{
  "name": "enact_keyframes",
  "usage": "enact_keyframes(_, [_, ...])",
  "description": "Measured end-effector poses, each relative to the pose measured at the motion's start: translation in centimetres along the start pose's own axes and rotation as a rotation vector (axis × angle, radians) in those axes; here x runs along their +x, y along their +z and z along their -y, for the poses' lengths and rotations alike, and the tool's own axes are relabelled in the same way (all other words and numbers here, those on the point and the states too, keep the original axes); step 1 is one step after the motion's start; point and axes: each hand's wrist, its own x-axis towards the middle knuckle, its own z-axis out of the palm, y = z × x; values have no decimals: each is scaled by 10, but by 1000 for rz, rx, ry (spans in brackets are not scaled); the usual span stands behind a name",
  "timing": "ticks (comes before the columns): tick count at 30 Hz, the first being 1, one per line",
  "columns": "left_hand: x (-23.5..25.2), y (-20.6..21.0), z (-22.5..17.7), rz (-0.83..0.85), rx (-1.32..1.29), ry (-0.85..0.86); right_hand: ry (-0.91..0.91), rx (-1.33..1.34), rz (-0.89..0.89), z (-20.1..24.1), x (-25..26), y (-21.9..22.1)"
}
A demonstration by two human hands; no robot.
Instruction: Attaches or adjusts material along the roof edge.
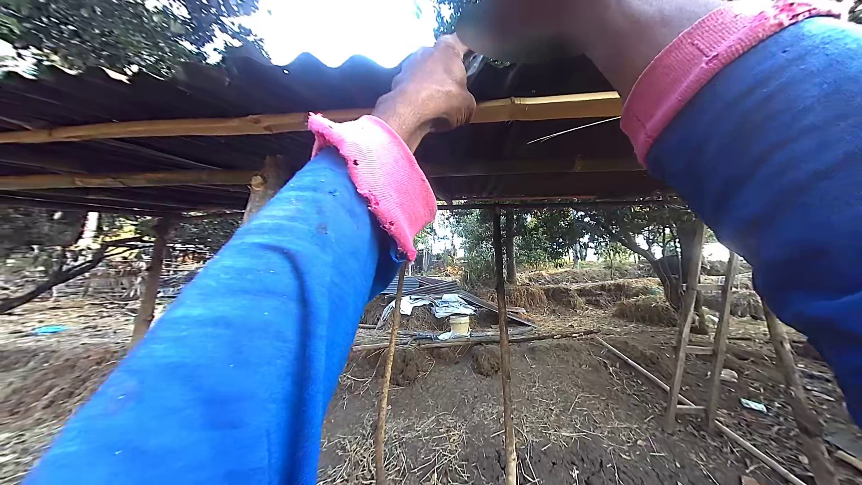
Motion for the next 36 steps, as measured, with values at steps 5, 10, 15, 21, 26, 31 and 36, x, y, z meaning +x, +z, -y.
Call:
enact_keyframes(5, [3,-1,3,10,23,15,96,-61,89,9,-3,7])
enact_keyframes(10, [4,-3,7,26,32,32,86,-102,114,3,1,8])
enact_keyframes(15, [7,-4,12,32,48,74,125,-173,68,-4,7,0])
enact_keyframes(21, [7,-5,4,31,74,35,159,-40,96,-3,2,-4])
enact_keyframes(26, [5,-10,-11,16,189,-4,139,-111,135,-4,7,-2])
enact_keyframes(31, [11,-12,-29,-7,335,15,177,-144,150,-2,7,-5])
enact_keyframes(36, [16,-5,-32,-58,448,33,146,-249,194,-2,18,-1])
